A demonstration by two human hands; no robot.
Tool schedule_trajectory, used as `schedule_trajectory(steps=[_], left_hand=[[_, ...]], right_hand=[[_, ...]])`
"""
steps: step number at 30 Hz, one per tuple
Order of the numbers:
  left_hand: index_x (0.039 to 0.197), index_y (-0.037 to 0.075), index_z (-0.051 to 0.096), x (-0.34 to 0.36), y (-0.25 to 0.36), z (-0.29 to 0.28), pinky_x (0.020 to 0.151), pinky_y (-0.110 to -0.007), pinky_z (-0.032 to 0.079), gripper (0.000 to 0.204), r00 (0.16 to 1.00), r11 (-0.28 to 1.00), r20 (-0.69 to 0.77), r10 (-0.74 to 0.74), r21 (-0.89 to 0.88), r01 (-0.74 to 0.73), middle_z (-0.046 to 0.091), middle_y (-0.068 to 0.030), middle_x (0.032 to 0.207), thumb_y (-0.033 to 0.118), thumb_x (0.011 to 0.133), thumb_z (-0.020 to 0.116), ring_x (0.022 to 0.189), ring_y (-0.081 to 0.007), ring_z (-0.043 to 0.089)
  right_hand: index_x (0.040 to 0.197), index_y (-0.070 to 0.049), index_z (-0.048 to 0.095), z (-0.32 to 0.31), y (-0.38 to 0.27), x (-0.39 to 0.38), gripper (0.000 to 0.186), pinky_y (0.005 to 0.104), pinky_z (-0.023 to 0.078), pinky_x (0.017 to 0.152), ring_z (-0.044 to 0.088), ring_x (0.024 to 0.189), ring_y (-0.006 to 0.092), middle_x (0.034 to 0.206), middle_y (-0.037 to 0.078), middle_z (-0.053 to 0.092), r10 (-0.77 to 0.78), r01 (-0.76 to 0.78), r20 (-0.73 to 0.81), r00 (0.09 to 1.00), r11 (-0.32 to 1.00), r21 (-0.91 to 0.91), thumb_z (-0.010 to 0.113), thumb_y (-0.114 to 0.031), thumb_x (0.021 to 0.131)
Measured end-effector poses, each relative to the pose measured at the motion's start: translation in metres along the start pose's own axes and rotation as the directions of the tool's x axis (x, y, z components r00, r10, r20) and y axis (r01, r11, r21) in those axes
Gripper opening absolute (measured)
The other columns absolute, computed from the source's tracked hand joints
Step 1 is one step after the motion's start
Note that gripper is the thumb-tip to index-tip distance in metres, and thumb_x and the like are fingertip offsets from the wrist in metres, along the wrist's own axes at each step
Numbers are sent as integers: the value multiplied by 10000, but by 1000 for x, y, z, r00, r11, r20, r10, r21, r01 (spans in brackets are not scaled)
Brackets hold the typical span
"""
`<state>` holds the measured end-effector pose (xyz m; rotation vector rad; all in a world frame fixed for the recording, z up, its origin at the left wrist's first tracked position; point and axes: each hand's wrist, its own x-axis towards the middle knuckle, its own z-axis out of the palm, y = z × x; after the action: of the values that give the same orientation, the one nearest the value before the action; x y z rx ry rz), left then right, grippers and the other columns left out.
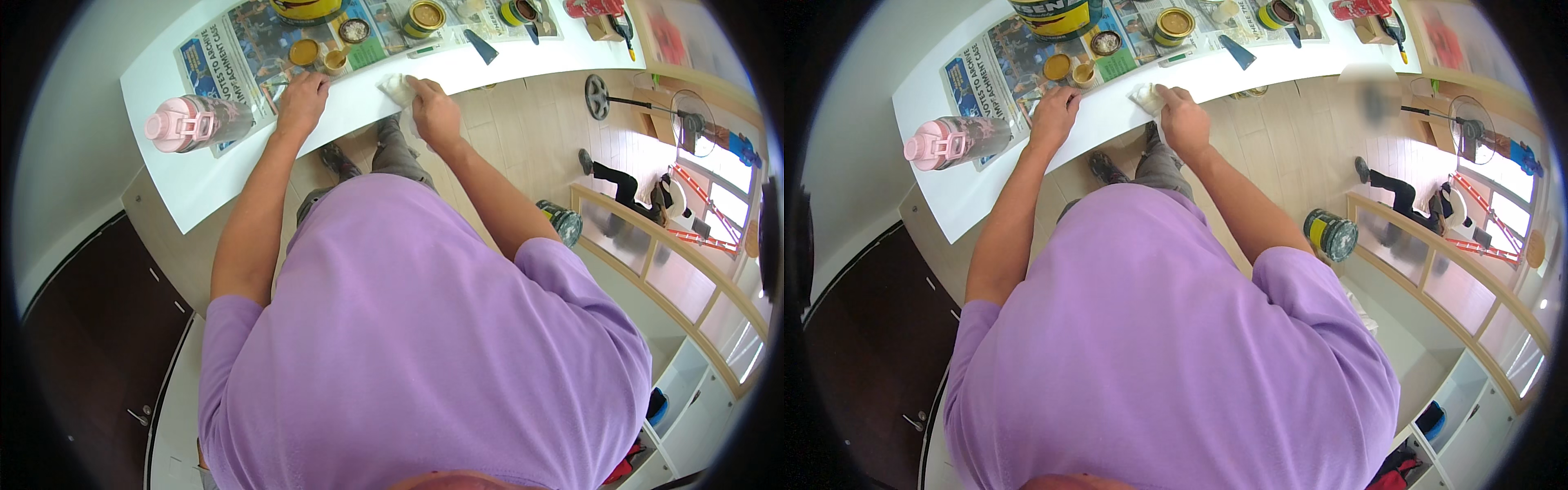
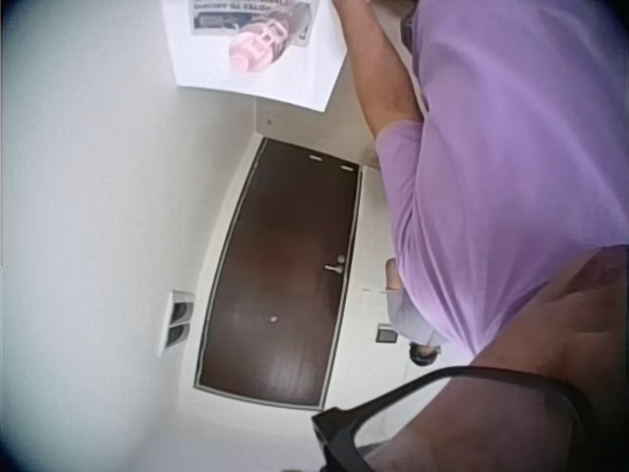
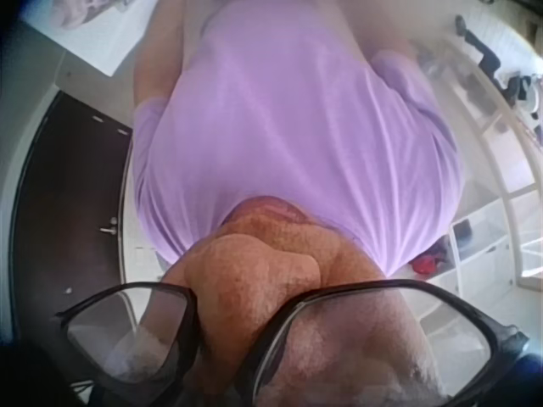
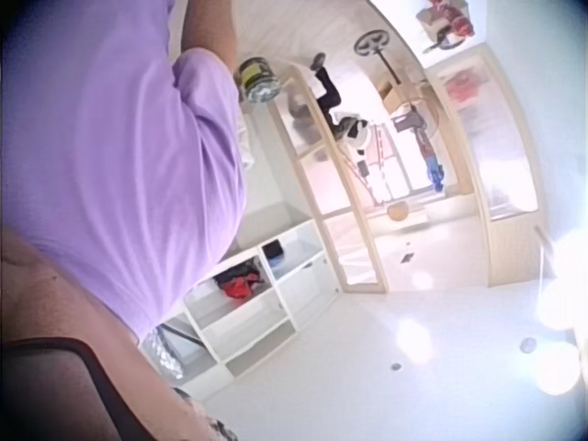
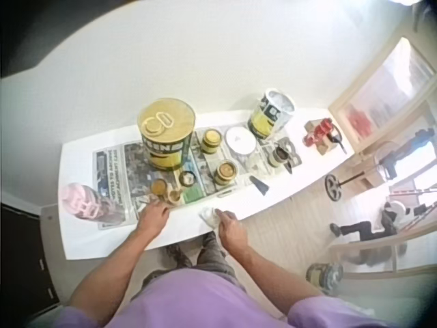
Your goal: The person opens a small tube of paint and squeezes its contents into a small container. They then use a wooden stick to stir the mixture, adding more paint from other containers as needed. The person wipes the table surface with a tissue and continues mixing the paint in the container.
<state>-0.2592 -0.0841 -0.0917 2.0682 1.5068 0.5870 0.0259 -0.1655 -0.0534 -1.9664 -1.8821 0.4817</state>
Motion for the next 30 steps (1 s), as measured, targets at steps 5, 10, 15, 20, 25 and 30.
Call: schedule_trajectory(steps=[5,10,15,20,25,30], left_hand=[[1051,64,769,-1,3,1,912,-501,563,150,1000,1000,-24,-5,27,6,733,-165,1054,192,1004,708,1020,-388,703],[1081,37,749,-2,-1,2,927,-495,546,177,1000,1000,-26,11,4,-11,729,-178,1054,196,1022,698,1030,-398,689],[1066,43,752,1,3,-2,918,-500,550,168,1000,1000,-6,-8,3,8,726,-174,1051,193,1015,697,1025,-397,692],[1060,57,761,3,-2,-2,917,-501,556,159,1000,999,-1,17,-34,-17,725,-165,1063,192,1008,694,1035,-394,695],[1064,51,759,-1,-1,-2,904,-503,558,158,1000,1000,18,-8,18,8,726,-179,1045,184,1007,694,1020,-401,697],[1058,47,757,5,1,-2,909,-503,556,153,1000,1000,20,11,-13,-11,724,-182,1040,176,1004,697,1022,-403,694]], right_hand=[[1516,-105,564,-2,-20,-21,509,510,627,837,721,1047,434,1503,151,602,-110,138,114,987,952,-274,608,-136,1010],[1535,-16,506,-8,7,10,539,509,650,792,713,1043,427,1480,168,568,-87,208,291,953,887,-412,589,-129,1015],[1514,83,472,3,8,40,541,503,669,797,719,1051,413,1378,227,596,110,27,239,965,861,-508,565,-100,1014],[1434,115,542,57,-118,2,535,500,643,773,670,1083,383,1431,284,560,-301,436,504,810,883,-174,596,-120,955],[1475,84,530,1,-25,42,516,493,662,814,671,1156,403,1395,253,572,-74,217,344,936,891,-399,564,-95,992],[1496,84,517,7,-18,43,512,501,667,817,680,1154,416,1390,256,579,-50,203,348,936,885,-419,535,-72,1009]])
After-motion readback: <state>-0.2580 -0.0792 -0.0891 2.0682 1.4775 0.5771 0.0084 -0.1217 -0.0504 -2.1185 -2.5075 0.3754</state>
